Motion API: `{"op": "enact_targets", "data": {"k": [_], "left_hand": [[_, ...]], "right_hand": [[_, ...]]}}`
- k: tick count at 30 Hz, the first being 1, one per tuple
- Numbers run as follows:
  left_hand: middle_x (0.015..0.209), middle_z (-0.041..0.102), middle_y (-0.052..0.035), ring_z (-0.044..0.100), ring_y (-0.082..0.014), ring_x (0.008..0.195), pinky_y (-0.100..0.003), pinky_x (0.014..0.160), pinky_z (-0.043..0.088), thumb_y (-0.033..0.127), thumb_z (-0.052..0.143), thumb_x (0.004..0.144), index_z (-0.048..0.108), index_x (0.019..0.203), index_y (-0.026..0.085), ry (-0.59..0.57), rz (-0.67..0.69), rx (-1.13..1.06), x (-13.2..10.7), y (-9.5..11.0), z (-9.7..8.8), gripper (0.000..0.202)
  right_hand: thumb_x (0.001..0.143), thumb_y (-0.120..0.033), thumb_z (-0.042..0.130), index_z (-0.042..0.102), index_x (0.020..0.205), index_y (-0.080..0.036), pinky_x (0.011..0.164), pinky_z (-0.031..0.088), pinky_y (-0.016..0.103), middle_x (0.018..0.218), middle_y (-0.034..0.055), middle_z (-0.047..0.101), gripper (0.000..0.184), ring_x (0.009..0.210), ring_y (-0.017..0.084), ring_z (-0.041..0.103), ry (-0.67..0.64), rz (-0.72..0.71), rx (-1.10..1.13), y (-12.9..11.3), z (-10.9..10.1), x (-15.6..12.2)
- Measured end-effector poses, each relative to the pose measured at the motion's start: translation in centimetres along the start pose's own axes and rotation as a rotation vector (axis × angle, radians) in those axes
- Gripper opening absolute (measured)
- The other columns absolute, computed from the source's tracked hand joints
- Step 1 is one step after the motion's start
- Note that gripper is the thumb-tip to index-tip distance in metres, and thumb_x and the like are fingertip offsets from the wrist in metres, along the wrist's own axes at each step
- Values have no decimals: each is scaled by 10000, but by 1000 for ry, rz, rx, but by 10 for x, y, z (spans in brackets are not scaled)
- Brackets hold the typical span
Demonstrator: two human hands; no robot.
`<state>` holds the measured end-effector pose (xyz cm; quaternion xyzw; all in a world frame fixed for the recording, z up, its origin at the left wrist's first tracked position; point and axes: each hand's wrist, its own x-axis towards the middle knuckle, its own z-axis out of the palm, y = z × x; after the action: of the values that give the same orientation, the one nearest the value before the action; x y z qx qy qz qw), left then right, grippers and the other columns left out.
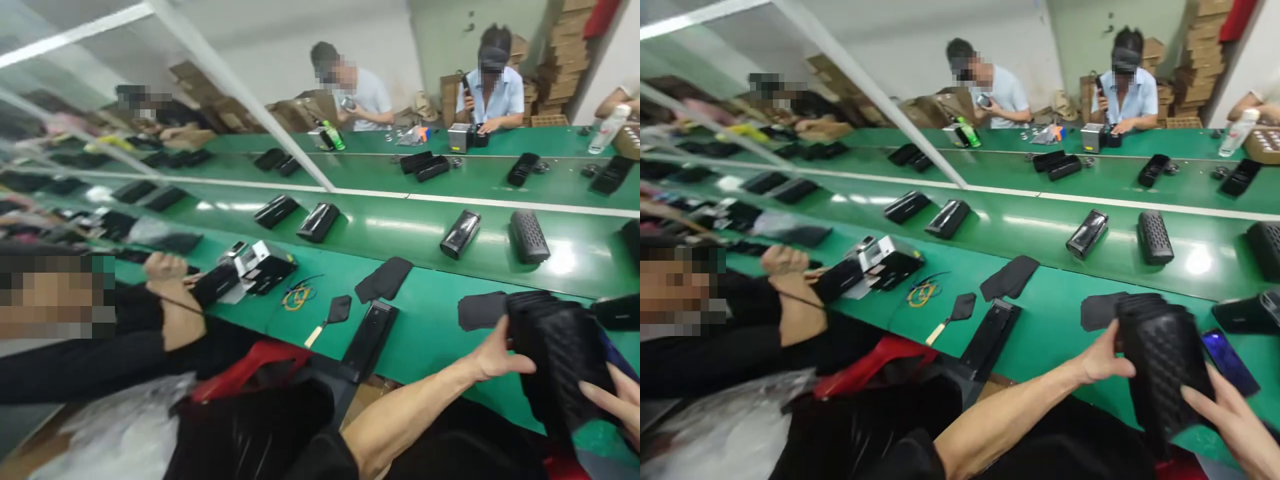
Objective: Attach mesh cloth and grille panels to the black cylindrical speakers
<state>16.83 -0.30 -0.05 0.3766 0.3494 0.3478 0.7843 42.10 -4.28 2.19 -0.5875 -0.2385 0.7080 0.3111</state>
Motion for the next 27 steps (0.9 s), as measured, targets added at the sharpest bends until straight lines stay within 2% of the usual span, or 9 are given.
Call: {"op": "enact_targets", "data": {"k": [4,6,9,11,14,16,19,22,27], "left_hand": [[1407,630,-249,657,-427,1209,-525,870,628,844,893,506,512,1434,177,531,47,-176,-45,-35,-92,1205],[1402,625,-241,674,-393,1175,-494,817,644,892,839,540,491,1414,206,726,96,-283,-51,-40,-130,1164],[1433,604,-205,693,-339,1150,-503,826,652,862,821,628,459,1415,262,917,132,-409,-47,-41,-168,1054],[1460,585,-189,705,-308,1119,-505,831,655,831,820,675,451,1411,287,977,120,-449,-43,-42,-181,986],[1448,577,-184,704,-280,1083,-493,826,663,786,820,728,433,1413,277,1023,109,-463,-40,-45,-187,937],[1412,581,-182,688,-271,1083,-473,817,665,765,805,765,412,1424,259,1067,109,-458,-39,-47,-186,919],[1381,562,-172,661,-250,1071,-422,788,664,753,790,788,391,1434,247,1136,76,-444,-37,-49,-182,913],[1317,559,-154,648,-220,1000,-350,704,647,758,774,796,426,1375,224,1226,-7,-380,-45,-50,-175,861],[893,588,-19,592,-159,772,-279,705,547,686,648,916,521,1016,217,1345,78,222,-77,-20,-181,497]], "right_hand": [[602,-383,877,699,1362,-225,1154,505,585,1334,108,759,797,1291,411,663,-419,-40,-425,-47,109,98],[559,-285,837,714,1322,-224,1042,578,515,1217,71,807,775,1113,355,735,-633,-15,-545,-69,172,158],[534,-225,841,682,1357,-258,782,637,390,1151,56,815,839,843,262,764,-761,120,-681,-87,245,229],[552,-227,860,653,1393,-293,686,624,340,1143,48,809,868,748,220,747,-769,160,-760,-90,274,257],[585,-244,886,638,1399,-361,618,596,307,1101,15,800,859,666,184,706,-771,73,-868,-88,291,280],[618,-261,894,641,1382,-374,613,569,289,1062,1,782,814,653,169,672,-734,-127,-1009,-83,292,287],[661,-259,895,644,1351,-286,726,543,300,1068,34,727,735,775,189,651,-576,-433,-1244,-74,287,287],[747,-248,858,632,1310,-218,896,501,347,1150,80,662,607,946,226,625,-478,-536,-1313,-63,280,279],[916,-251,716,656,1274,-223,979,465,368,1143,88,659,365,1045,248,628,-385,-620,-1337,-49,274,268]]}}
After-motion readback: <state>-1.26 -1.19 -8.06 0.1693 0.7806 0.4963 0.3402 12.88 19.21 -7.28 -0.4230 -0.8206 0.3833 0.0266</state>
